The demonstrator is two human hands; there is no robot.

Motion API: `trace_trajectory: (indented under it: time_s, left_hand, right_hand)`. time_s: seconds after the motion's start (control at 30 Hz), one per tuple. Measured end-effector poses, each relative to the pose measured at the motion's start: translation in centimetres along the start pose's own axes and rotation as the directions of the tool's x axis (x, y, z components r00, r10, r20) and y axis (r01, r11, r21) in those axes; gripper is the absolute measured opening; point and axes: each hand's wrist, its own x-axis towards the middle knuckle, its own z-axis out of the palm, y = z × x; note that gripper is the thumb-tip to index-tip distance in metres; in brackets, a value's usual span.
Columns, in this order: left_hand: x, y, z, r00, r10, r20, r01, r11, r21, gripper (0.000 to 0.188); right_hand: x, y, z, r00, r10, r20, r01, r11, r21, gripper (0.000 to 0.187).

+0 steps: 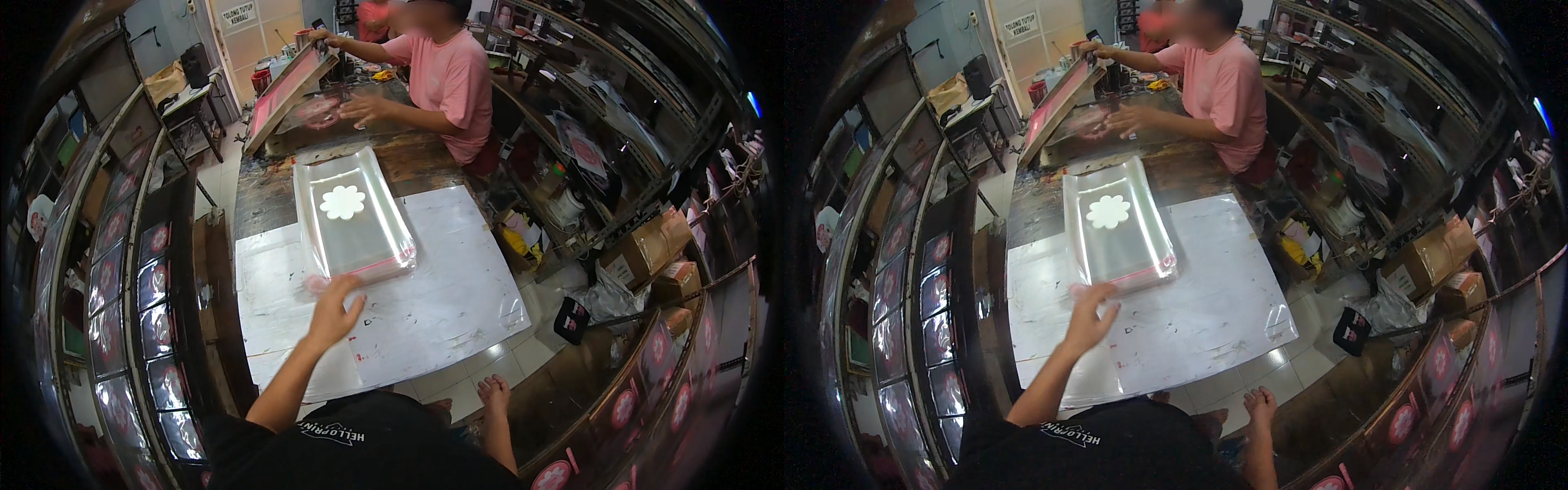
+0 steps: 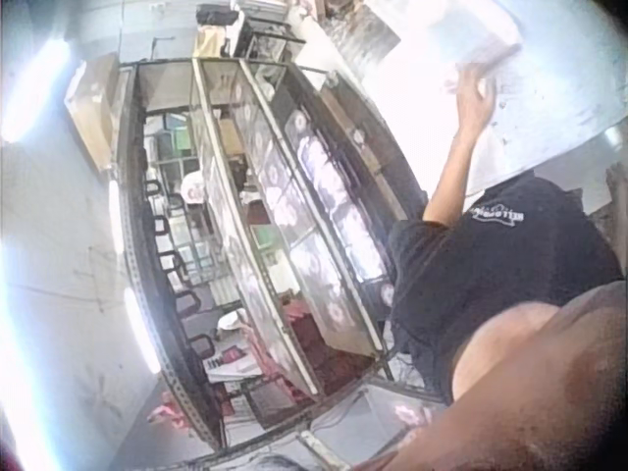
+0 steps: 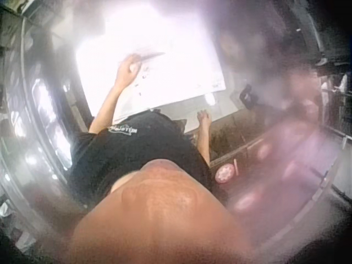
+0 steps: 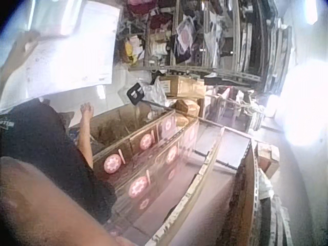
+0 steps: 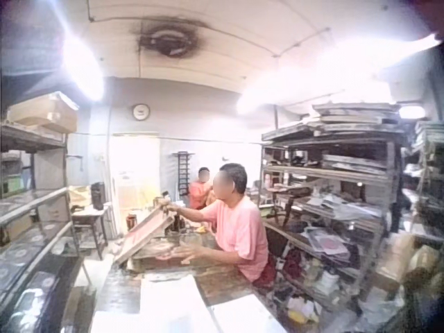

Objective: The person repeatedly picks up pink flower-shaped decorative items from a wooden shelf and places them onto a white surface on the workbench. The person handles the items one at a time, moving them between the shelf and the table throughout the clip.

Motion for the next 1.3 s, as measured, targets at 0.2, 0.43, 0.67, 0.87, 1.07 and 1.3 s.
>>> trace_trajectory:
  time_s: [0.2,0.43,0.67,0.87,1.07,1.3]
  left_hand:
    - [10.1,-4.3,-3.1,0.922,0.357,-0.151,-0.149,0.685,0.713,0.074]
    - [16.8,-11.1,-1.2,0.943,0.324,0.081,-0.223,0.429,0.876,0.068]
    - [16.6,-14.9,0.4,0.922,0.269,0.277,-0.377,0.473,0.796,0.007]
    - [10.7,-1.2,5.0,0.742,0.386,0.548,-0.663,0.544,0.515,0.014]
    - [2.4,9.0,13.4,0.467,0.593,0.656,-0.821,0.567,0.072,0.027]
    - [-4.7,15.9,22.8,0.127,0.707,0.696,-0.791,0.495,-0.359,0.031]
  right_hand:
    - [-2.6,-2.2,1.7,0.998,-0.059,-0.016,0.059,0.998,-0.014,0.032]
    - [-5.9,3.2,-0.1,1.000,0.001,-0.024,-0.001,1.000,-0.007,0.033]
    - [-8.8,4.9,-0.4,1.000,0.019,-0.013,-0.019,1.000,-0.004,0.037]
    - [-10.6,-0.9,3.0,0.995,-0.076,0.071,0.075,0.997,0.026,0.038]
    - [-14.7,-11.1,9.4,0.846,-0.265,0.463,0.145,0.950,0.278,0.040]
    - [-13.7,-10.1,4.2,0.902,-0.431,0.013,0.394,0.836,0.383,0.034]
